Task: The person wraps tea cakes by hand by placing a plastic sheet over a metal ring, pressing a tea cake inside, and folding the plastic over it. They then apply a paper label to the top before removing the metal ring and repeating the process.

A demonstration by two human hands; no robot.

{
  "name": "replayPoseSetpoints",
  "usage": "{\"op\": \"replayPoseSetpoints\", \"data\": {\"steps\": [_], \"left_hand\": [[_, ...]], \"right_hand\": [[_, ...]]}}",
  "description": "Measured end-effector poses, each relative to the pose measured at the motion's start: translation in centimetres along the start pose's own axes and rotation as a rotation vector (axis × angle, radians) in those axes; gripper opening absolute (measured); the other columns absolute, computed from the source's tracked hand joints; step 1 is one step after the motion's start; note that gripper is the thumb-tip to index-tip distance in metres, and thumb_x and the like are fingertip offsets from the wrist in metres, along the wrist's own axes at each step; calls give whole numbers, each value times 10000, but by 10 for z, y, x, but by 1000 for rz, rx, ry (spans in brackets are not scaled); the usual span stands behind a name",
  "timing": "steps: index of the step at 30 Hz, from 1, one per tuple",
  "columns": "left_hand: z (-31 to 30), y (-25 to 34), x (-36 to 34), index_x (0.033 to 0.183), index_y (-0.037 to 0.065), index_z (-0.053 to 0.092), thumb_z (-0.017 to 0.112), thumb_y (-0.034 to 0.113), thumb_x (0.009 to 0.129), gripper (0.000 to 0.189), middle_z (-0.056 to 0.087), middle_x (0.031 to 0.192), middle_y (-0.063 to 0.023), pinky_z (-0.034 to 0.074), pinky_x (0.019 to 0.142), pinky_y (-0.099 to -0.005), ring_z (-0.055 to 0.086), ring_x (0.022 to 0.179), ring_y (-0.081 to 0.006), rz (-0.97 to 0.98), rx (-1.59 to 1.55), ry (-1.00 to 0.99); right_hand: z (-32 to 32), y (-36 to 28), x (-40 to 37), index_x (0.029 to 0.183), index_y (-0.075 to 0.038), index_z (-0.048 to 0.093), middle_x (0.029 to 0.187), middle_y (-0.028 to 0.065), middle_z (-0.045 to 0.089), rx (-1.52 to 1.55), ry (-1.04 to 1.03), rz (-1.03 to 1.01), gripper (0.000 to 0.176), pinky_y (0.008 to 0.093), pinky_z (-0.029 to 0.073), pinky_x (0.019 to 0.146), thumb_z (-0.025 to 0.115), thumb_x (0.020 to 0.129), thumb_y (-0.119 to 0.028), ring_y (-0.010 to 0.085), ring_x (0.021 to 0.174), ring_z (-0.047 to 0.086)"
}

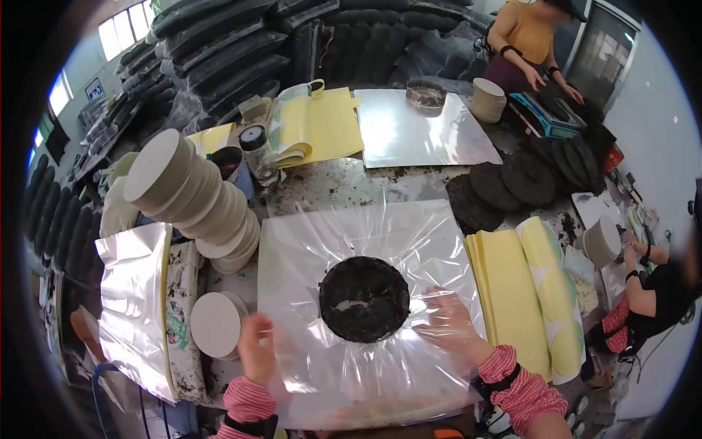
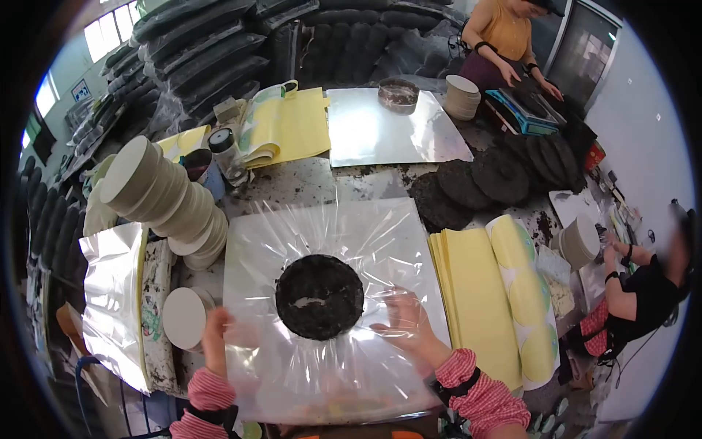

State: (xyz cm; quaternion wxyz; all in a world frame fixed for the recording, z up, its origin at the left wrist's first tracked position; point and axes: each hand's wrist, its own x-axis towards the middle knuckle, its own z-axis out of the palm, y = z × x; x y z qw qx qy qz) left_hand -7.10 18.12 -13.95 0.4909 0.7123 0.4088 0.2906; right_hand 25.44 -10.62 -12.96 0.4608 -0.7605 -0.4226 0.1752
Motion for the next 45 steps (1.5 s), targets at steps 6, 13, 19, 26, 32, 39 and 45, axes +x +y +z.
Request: {"op": "replayPoseSetpoints", "data": {"steps": [6, 13, 19, 26, 32, 39, 45], "left_hand": [[106, 130, -9, 1174, 58, 607, 839, 290, 715, 564, 644, 1102, -128, 421, 998, -416, 628, 1002, -306, 661, 211, -319], [139, 121, -4, 1102, 51, 597, 808, 163, 703, 465, 605, 1007, -124, 443, 871, -386, 602, 960, -310, 420, 612, -245], [115, 125, 29, 1353, -21, 451, 912, 241, 625, 900, 509, 1275, -210, 405, 1034, -408, 518, 1206, -317, 372, -261, -141], [141, 102, 32, 1354, 53, 512, 836, 215, 711, 738, 552, 1257, -172, 407, 1064, -497, 516, 1172, -374, 719, 365, -248], [152, 120, 24, 1068, 80, 649, 709, 280, 815, 328, 621, 1036, -74, 477, 961, -445, 570, 1014, -322, 437, -175, 156], [145, 117, 10, 1295, 34, 539, 727, 287, 766, 616, 559, 1307, -175, 272, 1148, -527, 502, 1257, -392, 576, 283, -276], [147, 139, 11, 1459, 6, 415, 710, 445, 814, 835, 406, 1515, -194, 158, 1175, -590, 311, 1440, -391, 639, 748, -393]], "right_hand": [[60, -5, -6, 1437, 41, 364, 1416, 210, 459, -380, -85, -233, 1075, 413, 353, 1144, 923, 629, -396, 334, 1327, 447], [43, -95, 54, 1439, 57, 377, 1430, 240, 468, 298, 192, 21, 959, 423, 383, 1100, 867, 693, -292, 372, 1326, 467], [63, -103, 65, 1165, -90, 648, 1164, 140, 647, -51, 175, -434, 464, 457, 478, 993, 683, 710, -3, 336, 1095, 610], [45, -69, 70, 1278, 6, 499, 1144, 191, 615, 428, 474, -105, 478, 381, 480, 946, 620, 818, -44, 252, 1001, 619], [62, -120, 67, 1243, -19, 574, 1236, 163, 610, -7, -79, -582, 424, 397, 492, 935, 717, 865, -150, 282, 1104, 607], [66, -82, 86, 928, -25, 670, 1006, 101, 615, -289, -41, -239, 179, 380, 515, 805, 698, 767, -97, 306, 956, 587], [-20, -67, 48, 1059, -19, 660, 1026, 158, 671, -26, 165, -228, 253, 421, 517, 866, 691, 814, -73, 350, 972, 641]]}}
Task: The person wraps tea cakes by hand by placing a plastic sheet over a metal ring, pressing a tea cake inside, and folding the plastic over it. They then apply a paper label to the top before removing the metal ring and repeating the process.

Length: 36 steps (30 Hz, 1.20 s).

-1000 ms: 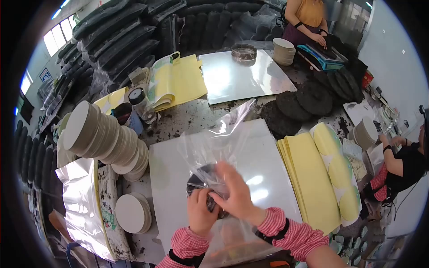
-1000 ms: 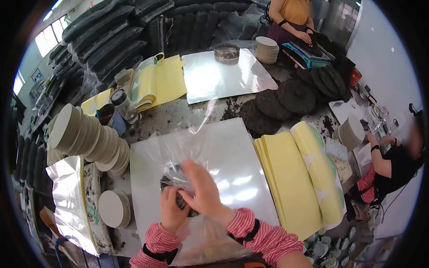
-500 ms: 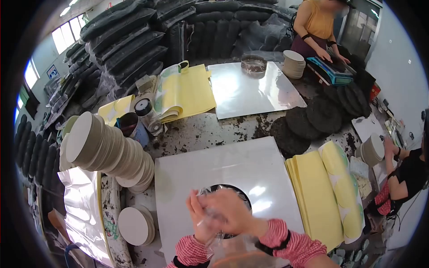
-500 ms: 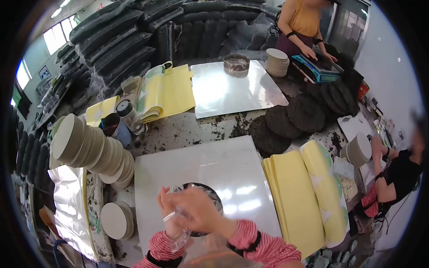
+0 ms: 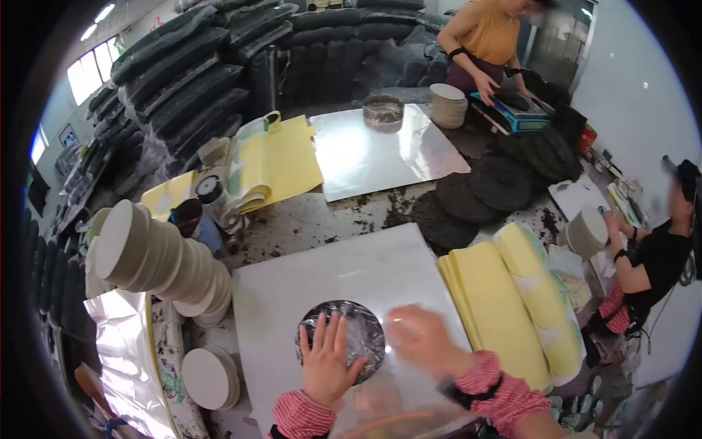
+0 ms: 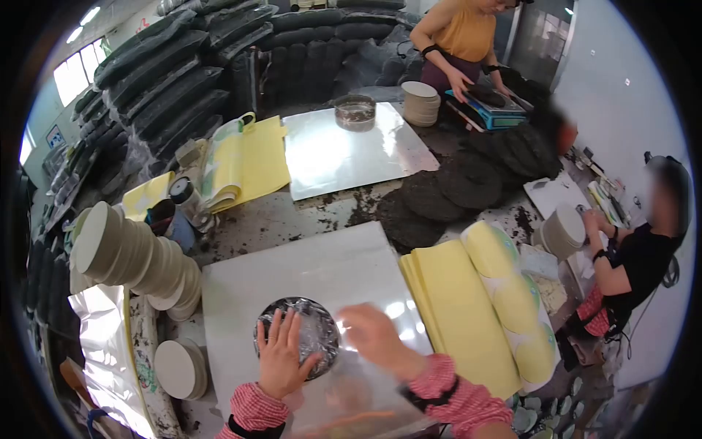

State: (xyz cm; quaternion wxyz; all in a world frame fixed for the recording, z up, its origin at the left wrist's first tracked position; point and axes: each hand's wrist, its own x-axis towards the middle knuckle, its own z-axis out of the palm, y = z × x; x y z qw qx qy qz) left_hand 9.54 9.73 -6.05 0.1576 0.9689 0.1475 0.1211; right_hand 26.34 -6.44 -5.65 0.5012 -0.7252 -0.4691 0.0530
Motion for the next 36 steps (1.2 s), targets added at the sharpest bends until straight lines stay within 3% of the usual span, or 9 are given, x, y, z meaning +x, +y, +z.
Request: {"op": "replayPoseSetpoints", "data": {"steps": [4, 8, 15, 17, 21, 27, 29, 31, 36], "left_hand": [[3, 0, -8, 1465, 44, 427, 694, 466, 822, 814, 354, 1558, -168, 144, 1165, -612, 272, 1450, -410, 19, -7, -16], [2, 4, 2, 1498, 57, 389, 707, 420, 804, 845, 284, 1589, -188, 118, 1159, -632, 183, 1476, -441, 67, 75, -127], [4, 1, -5, 1539, 54, 302, 634, 345, 847, 821, 224, 1616, -183, 93, 1171, -613, 145, 1498, -420, 32, 142, -158], [-6, 7, -2, 1472, 73, 447, 615, 416, 885, 701, 443, 1501, -156, 274, 1125, -591, 364, 1404, -395, 136, 235, -5], [7, -12, -1, 1526, 108, 369, 539, 597, 900, 812, 390, 1542, -129, 204, 1133, -622, 282, 1445, -396, 141, 178, -41], [-1, 3, 1, 1504, 107, 403, 562, 525, 926, 731, 418, 1524, -134, 219, 1139, -594, 329, 1427, -387, 114, 191, -43], [0, 0, 1, 1504, 96, 400, 577, 524, 920, 745, 416, 1523, -143, 215, 1138, -598, 326, 1430, -381, 121, 167, -34], [1, -3, 1, 1507, 92, 393, 562, 539, 924, 753, 412, 1525, -147, 211, 1137, -602, 317, 1436, -381, 130, 178, -43], [2, -5, 0, 1518, 87, 370, 513, 576, 930, 778, 402, 1529, -160, 199, 1136, -612, 288, 1454, -380, 135, 144, -23]], "right_hand": [[-186, 97, -73, 1072, 26, 617, 975, 227, 633, -950, 534, 239, 430, 474, 480, 865, 712, 874, -344, 407, 974, 601], [-277, 138, -164, 897, 63, 683, 956, 274, 640, -1310, 149, 1007, 682, 507, 481, 833, 522, 910, -600, 413, 906, 620], [-113, -12, -165, 991, 8, 649, 904, 214, 685, -531, -206, 770, 456, 478, 514, 825, 608, 929, -442, 366, 897, 677], [-138, 8, -195, 978, -37, 649, 812, 155, 682, -368, 630, 775, 197, 445, 524, 783, 641, 924, -226, 351, 816, 681], [-243, 5, -246, 979, -72, 648, 929, 145, 647, -1021, 1128, 637, 131, 421, 506, 813, 658, 882, -159, 314, 905, 645], [-144, -23, -237, 1117, -100, 674, 1212, 165, 655, -355, -215, 961, 261, 446, 403, 1069, 646, 914, -260, 353, 1196, 579], [-148, 23, -260, 1124, -124, 653, 1202, 127, 652, -481, 437, 730, 252, 478, 429, 1042, 625, 893, -221, 335, 1096, 628], [-195, 47, -279, 1215, -157, 656, 1226, 108, 652, -1318, 460, 619, 355, 514, 443, 1030, 663, 862, -189, 362, 1151, 607], [-211, 73, -316, 1207, -151, 674, 1246, 117, 653, -1250, 397, 453, 374, 519, 470, 993, 679, 833, -164, 366, 1191, 593]]}}
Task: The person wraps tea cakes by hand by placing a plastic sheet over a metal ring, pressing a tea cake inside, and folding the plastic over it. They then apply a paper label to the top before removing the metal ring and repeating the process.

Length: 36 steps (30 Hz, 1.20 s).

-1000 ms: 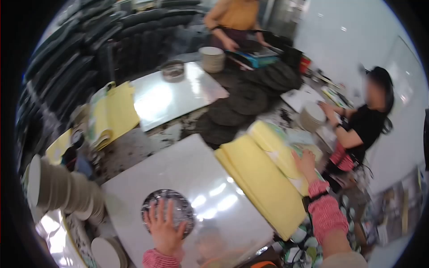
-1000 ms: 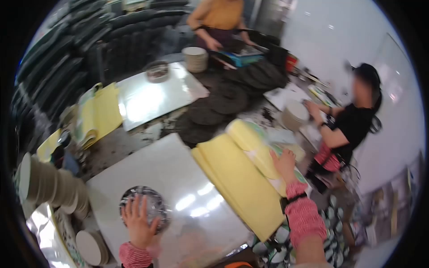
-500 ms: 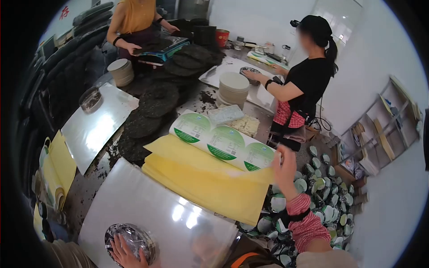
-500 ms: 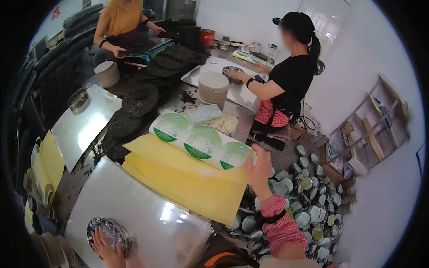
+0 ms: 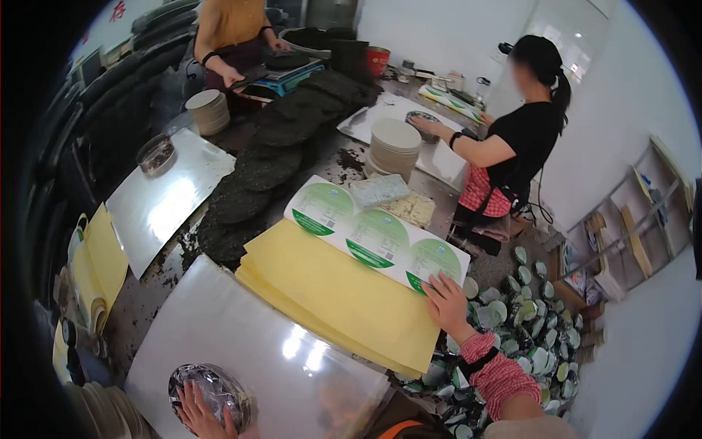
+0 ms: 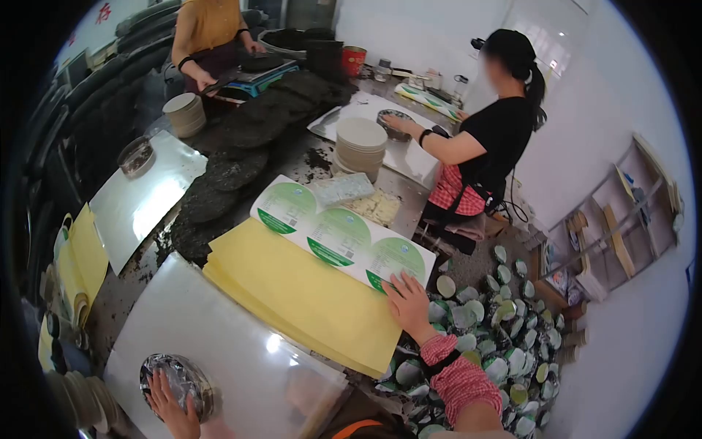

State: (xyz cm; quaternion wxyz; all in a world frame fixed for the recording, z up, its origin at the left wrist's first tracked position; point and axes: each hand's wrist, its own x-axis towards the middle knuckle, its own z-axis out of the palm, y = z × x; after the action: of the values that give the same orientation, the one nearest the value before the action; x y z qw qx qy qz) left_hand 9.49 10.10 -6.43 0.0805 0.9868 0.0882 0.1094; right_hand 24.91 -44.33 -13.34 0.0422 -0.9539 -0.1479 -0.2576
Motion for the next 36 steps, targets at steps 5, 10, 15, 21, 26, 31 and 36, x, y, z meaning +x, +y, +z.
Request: {"op": "replayPoseSetpoints", "data": {"steps": [5, 10, 15, 21, 26, 31, 36], "left_hand": [[1, -1, -3, 1525, 28, 309, 598, 353, 873, 784, 276, 1584, -201, 105, 1171, -609, 188, 1481, -431, -109, -12, -163], [0, 2, 0, 1507, 31, 351, 553, 453, 908, 760, 379, 1529, -184, 200, 1145, -584, 297, 1439, -401, -30, 74, -63], [-8, 9, -2, 1503, 14, 333, 579, 344, 886, 742, 323, 1551, -202, 104, 1177, -596, 235, 1460, -427, -106, -56, -115], [-9, 14, -1, 1496, 14, 344, 591, 331, 876, 739, 331, 1546, -196, 106, 1184, -586, 243, 1459, -414, -126, -52, -120], [-7, 10, -2, 1483, 12, 367, 608, 321, 861, 735, 341, 1542, -196, 114, 1181, -589, 251, 1452, -425, -114, -83, -103], [2, 6, -1, 1487, 9, 365, 663, 332, 813, 804, 325, 1554, -203, 114, 1170, -609, 234, 1456, -441, -88, -97, -95], [-7, 9, 1, 1472, -95, 286, 748, 348, 780, 942, 401, 1501, -222, 136, 1178, -583, 296, 1435, -413, -143, -183, -25]], "right_hand": [[3, 6, -1, 1145, -141, 700, 1238, 124, 658, 187, -30, 55, 323, 479, 504, 956, 688, 823, -139, 338, 1176, 610], [-14, -1, -5, 1131, -127, 707, 1257, 147, 644, -15, 28, -95, 330, 482, 496, 963, 684, 804, -92, 339, 1189, 604], [0, 0, -16, 1113, -109, 715, 1230, 160, 659, 8, 101, -55, 310, 462, 505, 948, 701, 805, -80, 324, 1163, 627], [-20, -6, 5, 1077, -97, 718, 1065, 135, 724, 132, 88, -2, 256, 424, 544, 866, 720, 822, -124, 323, 1020, 696], [-1, -10, -2, 1052, -86, 715, 996, 137, 729, 23, 182, -48, 224, 428, 547, 830, 702, 831, -121, 331, 954, 706], [-2, 47, 13, 1087, -18, 704, 1000, 122, 737, 283, 18, 588, 207, 363, 545, 834, 626, 910, -93, 235, 885, 697], [-154, 23, 180, 1303, 33, 566, 1159, 100, 644, 588, 630, 480, 370, 287, 482, 928, 433, 1076, -226, 180, 1046, 596]]}}
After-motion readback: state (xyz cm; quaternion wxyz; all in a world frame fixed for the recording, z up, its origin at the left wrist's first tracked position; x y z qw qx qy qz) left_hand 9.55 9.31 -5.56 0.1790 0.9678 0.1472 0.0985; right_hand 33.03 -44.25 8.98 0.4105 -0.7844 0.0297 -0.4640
